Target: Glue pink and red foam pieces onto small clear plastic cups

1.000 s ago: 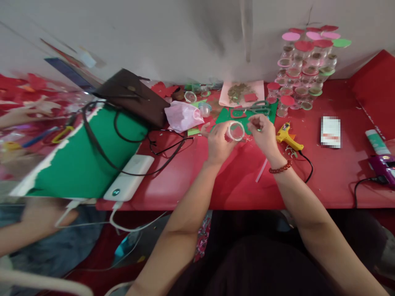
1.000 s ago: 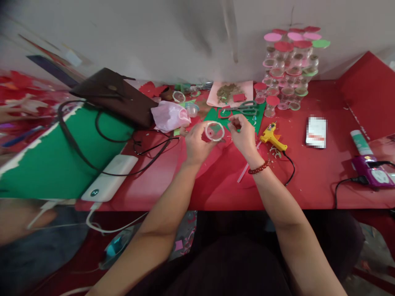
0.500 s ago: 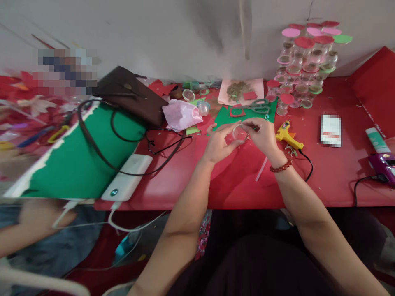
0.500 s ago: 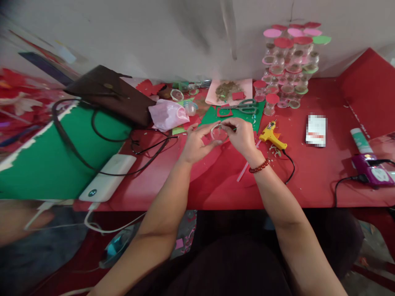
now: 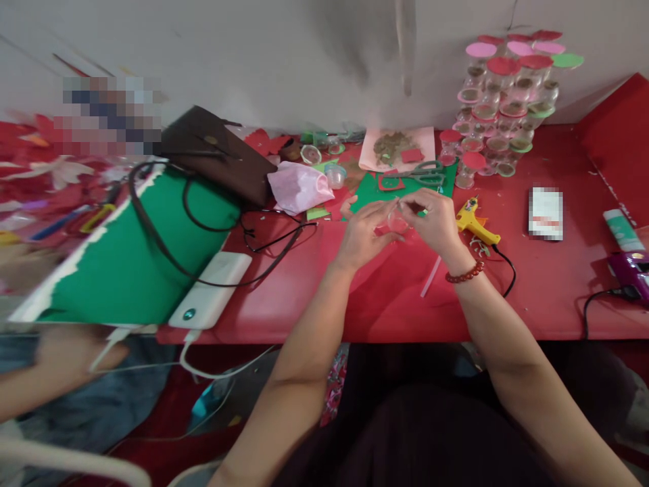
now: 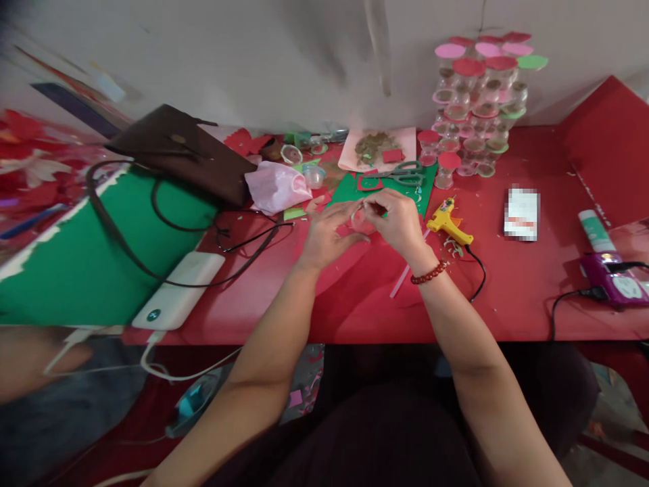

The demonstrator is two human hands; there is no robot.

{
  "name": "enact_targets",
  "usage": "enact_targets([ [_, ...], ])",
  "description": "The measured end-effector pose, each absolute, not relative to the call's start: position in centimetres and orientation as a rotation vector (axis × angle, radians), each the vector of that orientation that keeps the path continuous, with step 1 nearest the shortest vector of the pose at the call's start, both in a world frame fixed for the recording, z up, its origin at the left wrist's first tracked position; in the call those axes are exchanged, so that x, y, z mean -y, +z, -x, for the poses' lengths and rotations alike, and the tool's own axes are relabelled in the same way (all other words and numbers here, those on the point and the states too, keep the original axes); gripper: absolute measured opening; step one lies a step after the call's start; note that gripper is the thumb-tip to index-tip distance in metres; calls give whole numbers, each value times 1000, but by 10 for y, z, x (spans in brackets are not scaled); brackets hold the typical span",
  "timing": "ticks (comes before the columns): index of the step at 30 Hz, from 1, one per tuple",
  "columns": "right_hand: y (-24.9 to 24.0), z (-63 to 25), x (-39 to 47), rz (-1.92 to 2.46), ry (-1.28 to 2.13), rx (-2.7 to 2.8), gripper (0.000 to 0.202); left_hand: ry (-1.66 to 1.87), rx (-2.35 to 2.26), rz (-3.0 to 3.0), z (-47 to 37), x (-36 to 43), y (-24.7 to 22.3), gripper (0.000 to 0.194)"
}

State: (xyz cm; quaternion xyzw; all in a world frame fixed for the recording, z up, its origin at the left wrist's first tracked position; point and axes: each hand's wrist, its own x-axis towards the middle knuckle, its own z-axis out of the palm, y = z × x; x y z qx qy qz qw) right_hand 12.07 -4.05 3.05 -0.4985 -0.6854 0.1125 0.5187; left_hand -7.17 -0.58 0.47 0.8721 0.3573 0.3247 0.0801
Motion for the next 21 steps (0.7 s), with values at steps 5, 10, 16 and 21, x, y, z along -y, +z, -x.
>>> enact_targets([
  [5, 31, -118, 42, 1231, 274, 1644, 17, 982, -1049, -2591, 72, 5, 2, 64],
  [10, 33, -117, 43, 1298, 346, 1558, 17, 999, -1058, -2568, 70, 7, 4, 60],
  [16, 37, -120, 44, 1231, 449, 1533, 12, 1014, -1082, -2528, 70, 7, 8, 60],
  [21, 37, -124, 44, 1158, 427, 1593, 13, 981, -1071, -2549, 71, 6, 7, 60],
])
